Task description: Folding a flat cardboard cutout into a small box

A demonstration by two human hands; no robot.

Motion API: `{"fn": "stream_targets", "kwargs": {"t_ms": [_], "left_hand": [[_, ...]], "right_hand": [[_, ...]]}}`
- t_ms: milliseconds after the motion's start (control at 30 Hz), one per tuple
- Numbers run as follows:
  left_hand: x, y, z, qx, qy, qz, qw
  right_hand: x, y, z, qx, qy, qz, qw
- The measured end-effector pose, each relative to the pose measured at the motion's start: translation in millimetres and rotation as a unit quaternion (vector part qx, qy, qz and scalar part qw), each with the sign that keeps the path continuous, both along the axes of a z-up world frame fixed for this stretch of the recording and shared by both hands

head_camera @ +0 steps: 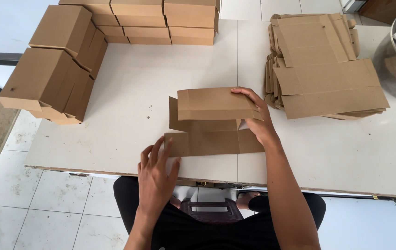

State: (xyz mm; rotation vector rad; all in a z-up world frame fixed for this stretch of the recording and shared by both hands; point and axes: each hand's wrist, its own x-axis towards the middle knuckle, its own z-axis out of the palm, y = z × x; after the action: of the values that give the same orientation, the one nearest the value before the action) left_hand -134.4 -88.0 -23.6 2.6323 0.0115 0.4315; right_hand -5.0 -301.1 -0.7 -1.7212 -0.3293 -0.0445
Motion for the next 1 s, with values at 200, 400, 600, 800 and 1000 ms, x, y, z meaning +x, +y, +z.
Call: {"fn": "stream_targets", "kwargs": {"t_ms": [200, 400, 600, 800, 1000], "left_hand": [[-2.0, -11.6, -11.4, -0.053, -0.010, 0.023, 0.998], [7.1, -16.8, 8.4, -0.396, 0.012, 0.061, 0.916], [32.6, -29.1, 25.9, -0.474, -0.008, -0.017, 0.880], [61.9, -30.7, 18.6, -0.499, 0.016, -0.021, 0.866], [88.0, -42.7, 36.5, -0.610, 0.011, 0.056, 0.790]], "right_hand": [[0.3, 2.9, -2.7, 0.026, 0.019, -0.026, 0.999], [3.1, 3.0, -13.1, 0.073, 0.022, -0.044, 0.996], [6.6, -4.4, -13.3, 0.075, 0.037, -0.014, 0.996], [8.0, -15.5, -4.7, 0.087, 0.090, 0.012, 0.992], [13.1, -14.7, -2.1, 0.041, 0.093, 0.018, 0.995]]}}
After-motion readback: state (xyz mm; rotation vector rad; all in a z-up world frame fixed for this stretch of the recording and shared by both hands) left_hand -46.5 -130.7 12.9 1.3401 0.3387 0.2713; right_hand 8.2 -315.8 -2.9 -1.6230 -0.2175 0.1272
